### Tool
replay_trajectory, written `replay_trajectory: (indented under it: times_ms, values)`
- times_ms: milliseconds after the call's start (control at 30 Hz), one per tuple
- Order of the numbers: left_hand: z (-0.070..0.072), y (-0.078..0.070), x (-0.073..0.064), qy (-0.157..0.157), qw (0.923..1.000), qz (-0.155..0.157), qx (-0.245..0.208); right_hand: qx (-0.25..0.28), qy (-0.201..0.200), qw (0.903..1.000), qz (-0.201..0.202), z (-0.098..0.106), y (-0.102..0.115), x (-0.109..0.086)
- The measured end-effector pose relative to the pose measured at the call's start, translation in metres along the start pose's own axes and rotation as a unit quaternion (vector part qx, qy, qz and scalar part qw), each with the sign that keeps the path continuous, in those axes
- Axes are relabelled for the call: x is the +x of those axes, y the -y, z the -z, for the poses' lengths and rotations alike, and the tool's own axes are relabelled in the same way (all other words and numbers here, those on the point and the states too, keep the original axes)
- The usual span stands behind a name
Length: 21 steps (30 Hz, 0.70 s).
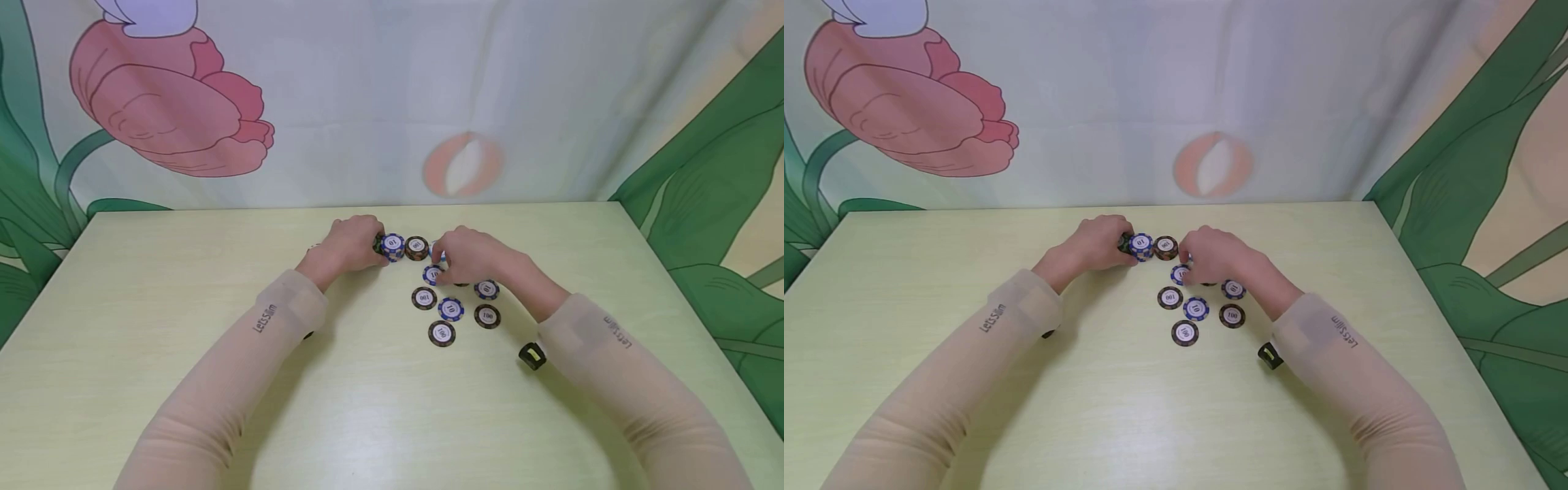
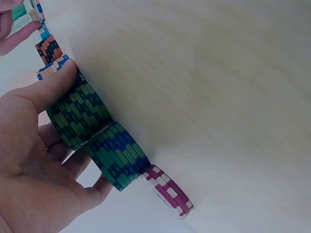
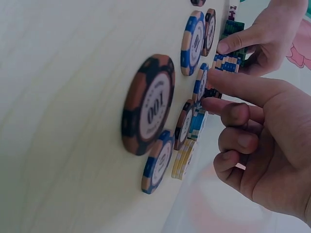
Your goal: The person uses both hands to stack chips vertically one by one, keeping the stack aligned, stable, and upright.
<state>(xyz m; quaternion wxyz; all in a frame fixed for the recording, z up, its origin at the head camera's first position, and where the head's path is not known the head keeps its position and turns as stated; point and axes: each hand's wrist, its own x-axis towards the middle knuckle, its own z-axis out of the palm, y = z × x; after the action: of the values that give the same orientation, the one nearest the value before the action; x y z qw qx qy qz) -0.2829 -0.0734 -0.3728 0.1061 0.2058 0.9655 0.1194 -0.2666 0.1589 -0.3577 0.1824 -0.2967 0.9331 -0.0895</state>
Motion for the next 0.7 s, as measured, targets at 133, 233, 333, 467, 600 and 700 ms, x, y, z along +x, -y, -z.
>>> replay_trajectory:
  times_ms: [133,233,333,467,600,700]
  values:
    - [-0.0003,0.0006,-0.0001,-0.001,1.0000,-0.001,-0.001,-0.007,0.007,0.9999,-0.005,-0.0017,0.0018,0.0002]
    - [-0.0006,0.0004,0.0000,-0.001,1.0000,-0.001,-0.002,-0.015,0.011,0.9998,-0.008,-0.0024,0.0039,-0.0001]
    - [-0.0008,-0.0001,0.0003,0.000,1.0000,0.000,0.001,-0.020,0.013,0.9997,-0.012,-0.0026,0.0052,-0.0004]
    - [-0.0012,0.0001,0.0005,0.001,1.0000,0.001,0.006,-0.022,0.011,0.9995,-0.018,-0.0032,0.0057,-0.0004]
    - [-0.0016,0.0008,0.0008,0.001,1.0000,0.001,0.008,-0.018,0.010,0.9996,-0.020,-0.0044,0.0050,-0.0002]
    - [-0.0019,0.0016,0.0012,0.001,1.0000,0.001,0.008,-0.019,0.010,0.9996,-0.018,-0.0051,0.0044,0.0000]
